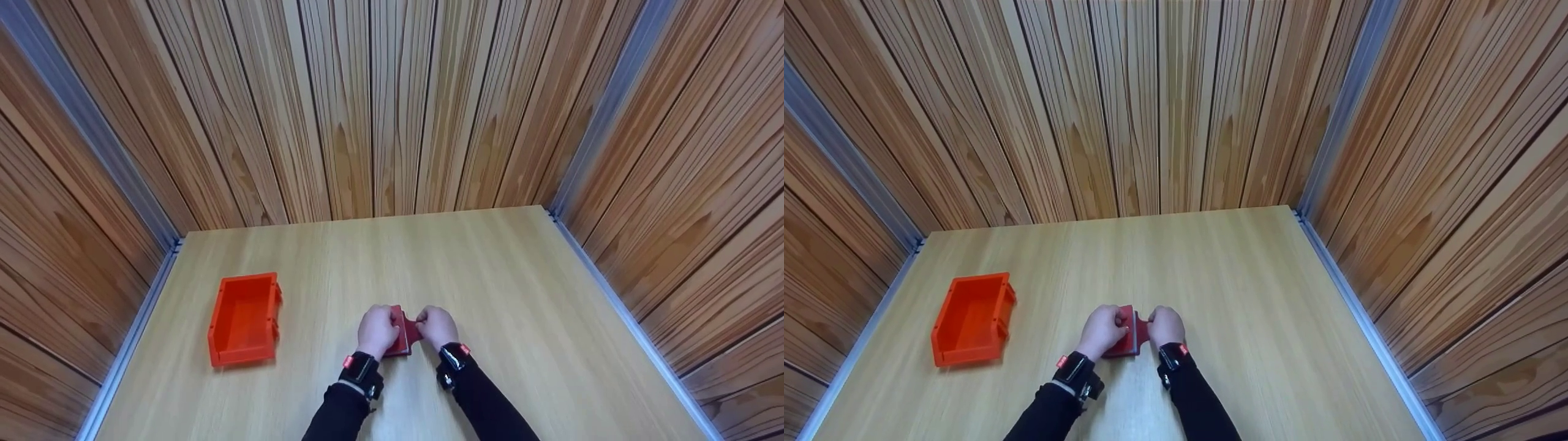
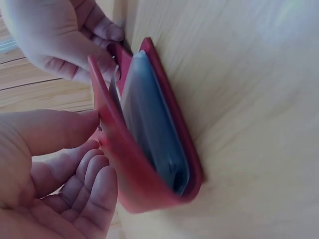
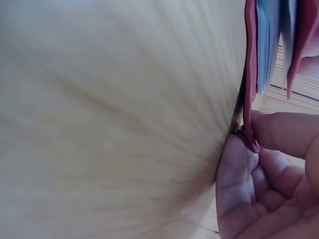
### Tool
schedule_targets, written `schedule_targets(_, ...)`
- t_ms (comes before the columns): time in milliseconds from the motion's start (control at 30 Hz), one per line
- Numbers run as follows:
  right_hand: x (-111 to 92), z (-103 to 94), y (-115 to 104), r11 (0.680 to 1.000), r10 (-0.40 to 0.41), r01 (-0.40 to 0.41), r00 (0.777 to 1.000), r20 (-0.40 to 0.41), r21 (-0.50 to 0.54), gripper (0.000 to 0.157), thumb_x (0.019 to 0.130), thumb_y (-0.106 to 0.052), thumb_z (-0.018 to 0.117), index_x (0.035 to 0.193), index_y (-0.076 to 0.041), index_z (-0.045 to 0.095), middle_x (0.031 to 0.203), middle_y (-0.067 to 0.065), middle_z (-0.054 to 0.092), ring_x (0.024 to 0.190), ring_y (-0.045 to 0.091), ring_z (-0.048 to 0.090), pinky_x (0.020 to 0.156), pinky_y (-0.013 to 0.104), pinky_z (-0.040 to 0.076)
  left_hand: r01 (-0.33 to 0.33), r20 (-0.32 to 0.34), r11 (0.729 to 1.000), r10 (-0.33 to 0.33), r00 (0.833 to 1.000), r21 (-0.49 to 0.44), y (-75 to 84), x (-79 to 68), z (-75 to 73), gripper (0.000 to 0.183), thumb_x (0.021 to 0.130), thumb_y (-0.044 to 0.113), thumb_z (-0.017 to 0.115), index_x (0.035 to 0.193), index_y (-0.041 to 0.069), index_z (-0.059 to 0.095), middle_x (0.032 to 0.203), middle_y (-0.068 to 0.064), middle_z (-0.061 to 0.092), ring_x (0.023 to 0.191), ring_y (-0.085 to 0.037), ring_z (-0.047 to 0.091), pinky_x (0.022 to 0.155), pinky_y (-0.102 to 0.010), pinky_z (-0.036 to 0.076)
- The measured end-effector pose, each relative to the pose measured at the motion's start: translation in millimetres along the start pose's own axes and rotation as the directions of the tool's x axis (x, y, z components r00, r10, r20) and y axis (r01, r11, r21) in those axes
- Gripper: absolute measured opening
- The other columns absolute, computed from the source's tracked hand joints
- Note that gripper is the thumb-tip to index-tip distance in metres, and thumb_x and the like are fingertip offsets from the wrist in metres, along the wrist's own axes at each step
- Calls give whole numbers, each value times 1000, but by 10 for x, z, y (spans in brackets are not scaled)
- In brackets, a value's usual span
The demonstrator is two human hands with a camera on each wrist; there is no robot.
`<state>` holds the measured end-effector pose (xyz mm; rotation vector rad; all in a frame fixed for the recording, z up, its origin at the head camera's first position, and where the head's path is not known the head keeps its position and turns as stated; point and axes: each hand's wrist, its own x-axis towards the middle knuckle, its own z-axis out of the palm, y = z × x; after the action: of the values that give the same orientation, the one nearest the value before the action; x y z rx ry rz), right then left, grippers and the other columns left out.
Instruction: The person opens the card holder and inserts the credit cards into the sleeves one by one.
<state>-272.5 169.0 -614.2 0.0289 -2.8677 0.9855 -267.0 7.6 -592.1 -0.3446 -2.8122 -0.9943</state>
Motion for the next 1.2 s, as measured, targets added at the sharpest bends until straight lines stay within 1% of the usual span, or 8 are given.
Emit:
schedule_targets(100, -12, -11, -5, 1000, -21, 21, 1000, -7, -3, 8, 76, -1, 75, 77, -3, 67, 74, 6, 66, 73, 26, 62, 70, 42, 49, -7, -3, 1000, 7, 1000, -3, -18, -14, -49, 13, 73, 5, 80, 75, 5, 67, 73, -4, 56, 71, -23, 56, 65, -40, 46)
schedule_targets(233, -24, -22, -15, 999, -31, 31, 999, -12, -12, 7, 76, 0, 74, 77, -2, 67, 74, 6, 65, 73, 25, 61, 70, 41, 49, 0, 14, 1000, 0, 1000, -15, -42, -39, -109, 16, 73, 6, 81, 81, 2, 68, 77, -6, 57, 76, -25, 57, 69, -41, 47)
schedule_targets(367, -25, -25, -22, 1000, -29, 28, 999, -16, -10, 7, 76, 0, 74, 78, -2, 68, 74, 6, 65, 73, 25, 61, 70, 41, 49, 37, 52, 999, -36, 998, -27, -73, -65, -132, 17, 74, 5, 81, 86, 1, 69, 81, -7, 59, 79, -25, 57, 73, -41, 48)
schedule_targets(433, -26, -21, -22, 1000, -30, 29, 999, -18, -11, 7, 76, -1, 74, 77, -2, 68, 74, 6, 66, 73, 25, 62, 71, 41, 49, 41, 57, 999, -40, 998, -19, -94, -78, -129, 18, 73, 4, 81, 86, 1, 69, 82, -8, 59, 79, -25, 58, 73, -41, 48)
schedule_targets(633, -20, -10, -23, 1000, -9, 9, 1000, -5, -11, 7, 78, -1, 75, 78, -2, 68, 75, 6, 66, 75, 26, 62, 73, 42, 49, -4, 24, 1000, 4, 1000, 4, -158, -113, -102, 20, 69, 1, 81, 82, 1, 66, 78, -7, 57, 75, -26, 57, 70, -41, 48)
schedule_targets(833, -21, -9, -32, 1000, -10, 10, 1000, -4, -9, 8, 78, -1, 75, 79, -1, 67, 76, 6, 66, 75, 26, 62, 73, 42, 49, -20, 13, 1000, 20, 1000, 24, -193, -118, -60, 19, 68, 1, 80, 77, 3, 64, 75, -5, 55, 73, -24, 56, 68, -41, 47)
schedule_targets(1033, -31, -16, -29, 1000, -9, 9, 1000, -2, 0, 7, 78, 0, 75, 80, -1, 68, 76, 6, 66, 75, 26, 62, 73, 42, 50, -42, -6, 998, 43, 999, 56, -184, -125, -36, 18, 67, -1, 78, 73, 4, 62, 73, -5, 54, 70, -26, 56, 64, -42, 46)
schedule_targets(1200, -14, -44, -7, 997, 27, -29, 999, 23, 68, 6, 80, -2, 73, 81, 0, 68, 76, 5, 64, 74, 22, 60, 72, 38, 49, -36, 12, 996, 36, 999, 84, -165, -109, -32, 17, 68, -2, 77, 74, 4, 63, 75, -7, 56, 73, -26, 58, 66, -42, 48)
